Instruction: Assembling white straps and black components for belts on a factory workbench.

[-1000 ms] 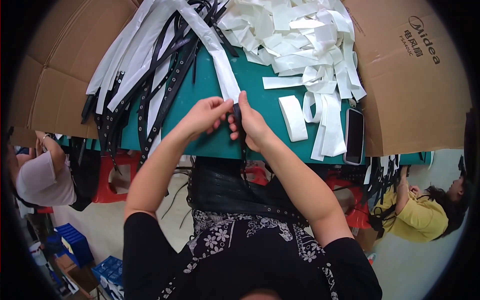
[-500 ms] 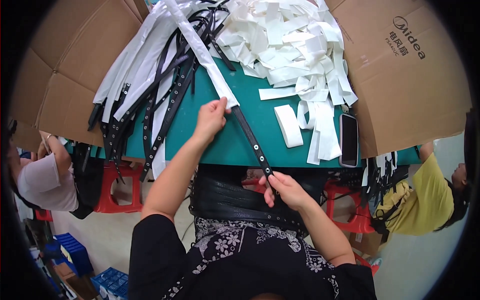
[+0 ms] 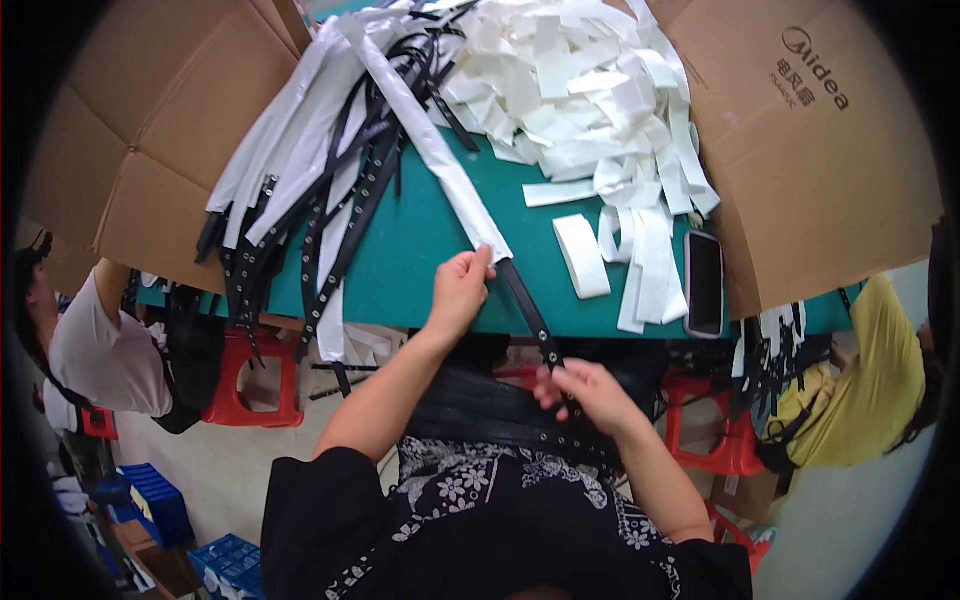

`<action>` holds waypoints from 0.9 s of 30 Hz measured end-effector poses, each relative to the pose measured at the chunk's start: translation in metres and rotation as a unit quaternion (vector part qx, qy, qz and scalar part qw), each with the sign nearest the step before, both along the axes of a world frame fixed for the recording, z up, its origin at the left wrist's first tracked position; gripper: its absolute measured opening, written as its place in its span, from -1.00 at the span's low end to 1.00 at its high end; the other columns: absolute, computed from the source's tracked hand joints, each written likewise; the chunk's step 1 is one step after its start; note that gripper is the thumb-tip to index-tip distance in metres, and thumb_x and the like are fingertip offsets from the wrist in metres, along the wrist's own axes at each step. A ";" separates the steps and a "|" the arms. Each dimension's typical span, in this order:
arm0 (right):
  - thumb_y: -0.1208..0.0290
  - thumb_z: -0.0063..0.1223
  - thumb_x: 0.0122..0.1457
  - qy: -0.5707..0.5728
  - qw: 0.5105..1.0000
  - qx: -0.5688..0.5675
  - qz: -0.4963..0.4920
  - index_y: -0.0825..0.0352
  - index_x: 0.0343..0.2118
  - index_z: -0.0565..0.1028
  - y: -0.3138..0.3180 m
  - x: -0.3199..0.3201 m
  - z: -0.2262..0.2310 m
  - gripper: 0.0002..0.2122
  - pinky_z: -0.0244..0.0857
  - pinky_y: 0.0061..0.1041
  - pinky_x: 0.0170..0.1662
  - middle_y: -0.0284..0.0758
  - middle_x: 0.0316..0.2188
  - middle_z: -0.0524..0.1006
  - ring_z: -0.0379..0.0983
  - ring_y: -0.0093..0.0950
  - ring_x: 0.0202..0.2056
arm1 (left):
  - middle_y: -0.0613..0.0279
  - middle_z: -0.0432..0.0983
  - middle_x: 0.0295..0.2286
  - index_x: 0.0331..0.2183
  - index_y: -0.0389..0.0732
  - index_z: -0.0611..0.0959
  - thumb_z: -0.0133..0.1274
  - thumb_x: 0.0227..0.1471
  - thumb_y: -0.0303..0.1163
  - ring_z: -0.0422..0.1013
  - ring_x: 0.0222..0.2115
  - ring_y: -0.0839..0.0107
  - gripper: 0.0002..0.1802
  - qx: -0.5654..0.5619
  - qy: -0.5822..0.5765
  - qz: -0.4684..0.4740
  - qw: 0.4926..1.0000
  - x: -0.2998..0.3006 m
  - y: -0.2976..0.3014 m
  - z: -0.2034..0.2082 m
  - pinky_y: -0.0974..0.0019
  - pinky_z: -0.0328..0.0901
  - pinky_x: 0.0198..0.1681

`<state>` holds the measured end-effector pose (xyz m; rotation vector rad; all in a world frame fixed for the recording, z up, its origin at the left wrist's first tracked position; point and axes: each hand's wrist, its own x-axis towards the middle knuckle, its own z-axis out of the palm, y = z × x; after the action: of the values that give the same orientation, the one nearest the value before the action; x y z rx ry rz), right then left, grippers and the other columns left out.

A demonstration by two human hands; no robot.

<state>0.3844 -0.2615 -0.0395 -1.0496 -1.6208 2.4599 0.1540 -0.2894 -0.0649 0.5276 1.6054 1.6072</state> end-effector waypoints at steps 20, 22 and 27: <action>0.29 -0.17 0.14 -0.023 0.996 0.007 -0.089 0.37 -0.54 0.41 0.017 -0.079 0.011 -0.75 0.13 -0.73 -0.70 -0.38 -0.75 0.40 0.26 -0.66 -0.78 | 0.45 0.17 -0.84 -0.65 -0.20 0.42 -0.06 0.03 -0.16 0.03 -0.88 0.71 -0.63 -0.014 0.005 -0.012 1.000 -0.023 -0.012 0.004 0.57 -0.17 -0.85; 0.28 -0.16 0.15 -0.022 0.995 0.044 -0.083 0.36 -0.52 0.41 0.022 -0.096 0.013 -0.75 0.13 -0.73 -0.70 -0.39 -0.76 0.40 0.26 -0.66 -0.78 | 0.45 0.20 -0.82 -0.66 -0.20 0.42 -0.05 0.03 -0.17 0.02 -0.87 0.71 -0.63 -0.023 0.025 -0.023 0.999 -0.022 -0.011 0.002 0.57 -0.17 -0.84; 0.28 -0.16 0.15 -0.009 0.992 0.093 -0.087 0.35 -0.52 0.39 0.021 -0.107 -0.004 -0.76 0.13 -0.73 -0.69 -0.42 -0.75 0.38 0.25 -0.69 -0.77 | 0.46 0.19 -0.82 -0.66 -0.20 0.41 -0.07 0.04 -0.18 0.00 -0.86 0.71 -0.63 -0.032 -0.015 -0.057 0.998 -0.013 -0.015 -0.002 0.57 -0.16 -0.82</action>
<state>0.2770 -0.2404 -0.0432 -1.1337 -1.6485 2.1508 0.1408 -0.3041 -0.0671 0.5494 1.5699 1.4680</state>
